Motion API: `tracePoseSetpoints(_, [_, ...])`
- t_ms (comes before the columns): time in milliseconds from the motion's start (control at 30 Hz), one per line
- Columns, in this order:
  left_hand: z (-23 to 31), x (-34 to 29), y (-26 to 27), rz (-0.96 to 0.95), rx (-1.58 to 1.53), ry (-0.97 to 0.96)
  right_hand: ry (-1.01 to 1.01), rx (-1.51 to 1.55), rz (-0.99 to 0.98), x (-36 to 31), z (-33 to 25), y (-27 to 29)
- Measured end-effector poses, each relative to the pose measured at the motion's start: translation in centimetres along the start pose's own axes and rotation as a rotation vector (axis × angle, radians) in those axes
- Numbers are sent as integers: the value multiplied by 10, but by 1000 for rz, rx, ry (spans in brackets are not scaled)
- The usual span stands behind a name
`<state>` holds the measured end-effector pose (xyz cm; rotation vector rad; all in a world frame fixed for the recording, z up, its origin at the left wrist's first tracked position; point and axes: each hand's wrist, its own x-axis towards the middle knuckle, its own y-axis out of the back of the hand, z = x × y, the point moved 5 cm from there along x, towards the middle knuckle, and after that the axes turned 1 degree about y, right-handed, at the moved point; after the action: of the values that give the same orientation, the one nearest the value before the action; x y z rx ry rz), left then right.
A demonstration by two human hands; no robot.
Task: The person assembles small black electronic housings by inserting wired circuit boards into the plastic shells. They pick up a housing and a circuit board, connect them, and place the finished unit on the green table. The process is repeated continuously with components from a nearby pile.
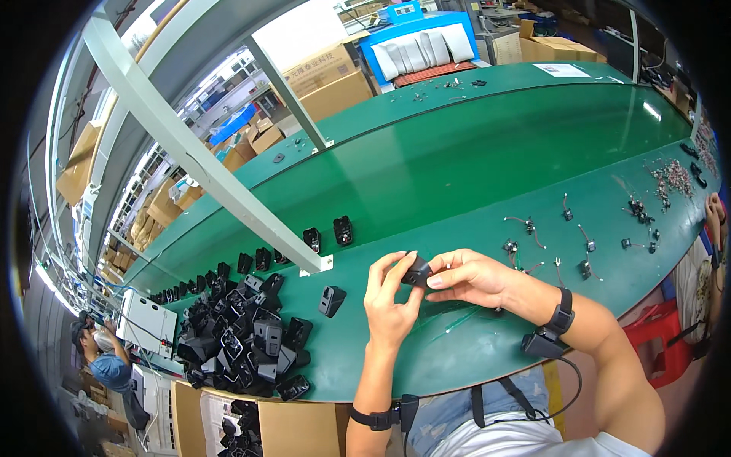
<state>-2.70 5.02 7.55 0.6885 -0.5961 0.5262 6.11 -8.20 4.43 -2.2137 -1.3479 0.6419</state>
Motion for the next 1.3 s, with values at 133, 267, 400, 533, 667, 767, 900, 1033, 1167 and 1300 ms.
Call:
tracePoseSetpoints(133, [-6, -7, 9, 33, -10, 12, -32, -51, -3, 8, 8, -2])
tracePoseSetpoints(267, [-15, -7, 33, 1, 24, 98, -93, -281, 26, 31, 3, -19])
tracePoseSetpoints(400, [-42, -16, 70, 119, 269, 161, 488, -1238, -4, 104, -32, -24])
tracePoseSetpoints(533, [-84, -47, 108, 134, 693, 333, 441, -1768, 224, 196, -39, 4])
tracePoseSetpoints(667, [-102, -64, 97, 20, 793, 273, 331, -1879, 253, 228, -23, 41])
tracePoseSetpoints(767, [-118, -71, 88, -30, 771, 301, 355, -1904, 237, 212, -29, 34])
tracePoseSetpoints(900, [-113, -69, 81, -54, 723, 234, 542, -1855, 111, 143, -59, 29])
tracePoseSetpoints(1033, [-102, -59, 76, -92, 624, 329, 181, -1776, -35, 62, -71, 44])
tracePoseSetpoints(1167, [-80, -43, 46, -260, 413, 430, 69, -1828, 63, 4, -61, 53])
tracePoseSetpoints(1300, [-65, -20, 13, -171, -446, 689, 249, -1931, 79, 4, -30, 29])
